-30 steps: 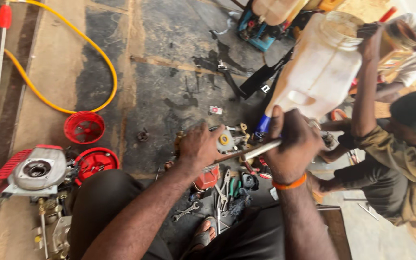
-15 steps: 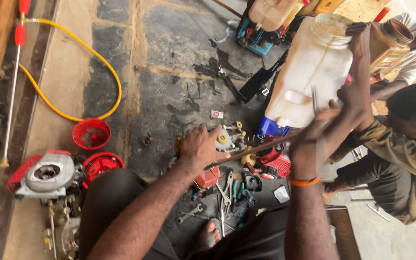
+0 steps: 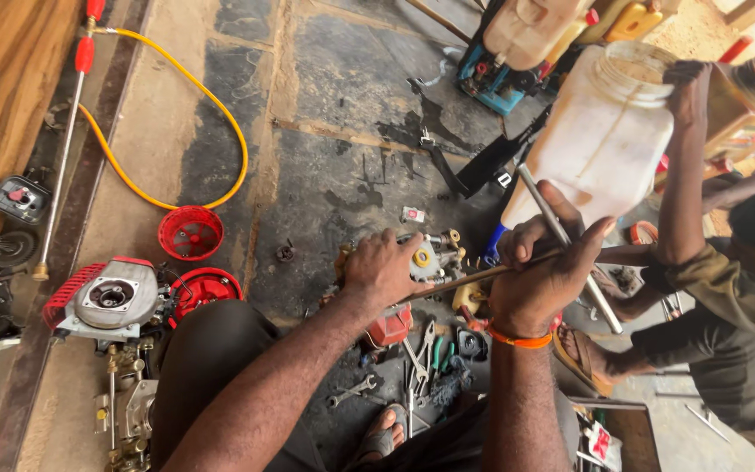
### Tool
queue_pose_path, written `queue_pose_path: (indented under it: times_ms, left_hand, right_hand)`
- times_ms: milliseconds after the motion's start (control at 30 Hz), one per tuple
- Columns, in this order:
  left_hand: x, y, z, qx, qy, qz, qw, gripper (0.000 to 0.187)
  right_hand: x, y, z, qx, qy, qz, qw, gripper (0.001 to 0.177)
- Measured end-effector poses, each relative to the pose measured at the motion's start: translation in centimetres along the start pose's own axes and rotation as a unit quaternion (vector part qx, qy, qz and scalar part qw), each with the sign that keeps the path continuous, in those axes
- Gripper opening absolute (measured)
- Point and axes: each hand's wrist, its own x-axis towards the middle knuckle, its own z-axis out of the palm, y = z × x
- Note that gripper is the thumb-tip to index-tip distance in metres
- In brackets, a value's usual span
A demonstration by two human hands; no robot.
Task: The person assembles a small engine by hand, placing a gear onto the crankshaft and using a T-handle wrench to tighten bolts. They then attach a cylinder head and continue tightening components with the wrench.
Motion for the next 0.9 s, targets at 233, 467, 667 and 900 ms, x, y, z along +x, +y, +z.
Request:
queue_pose_path:
  times_ms: [233, 467, 667, 900]
  left_hand:
    - [0.4, -0.3, 0.6, 0.021, 0.028, 0.026, 0.999, 0.101]
    - [0.0, -0.5, -0.2, 0.017, -0.008, 0.021, 1.0, 0.104]
    - [-0.1, -0.7, -0.4, -0.007, 0.011, 0.007, 1.0, 0.105]
    - [-0.4, -0.3, -0.7, -0.009, 0.023, -0.005, 1.0, 0.103]
  right_hand:
    - [-1.2, 1.1, 0.2, -0.018, 0.04, -0.022, 0.999, 0.069]
    - [0.9, -3.6, 3.3, -0.452, -0.16, -0.328, 0.814, 0.05]
    - [4.2, -5.2, 0.0, -0.529, -0.383, -0.351, 0.671, 0.042]
    - [1.7, -2.5, 0.3, -0.481, -0.217, -0.355, 0.771, 0.041]
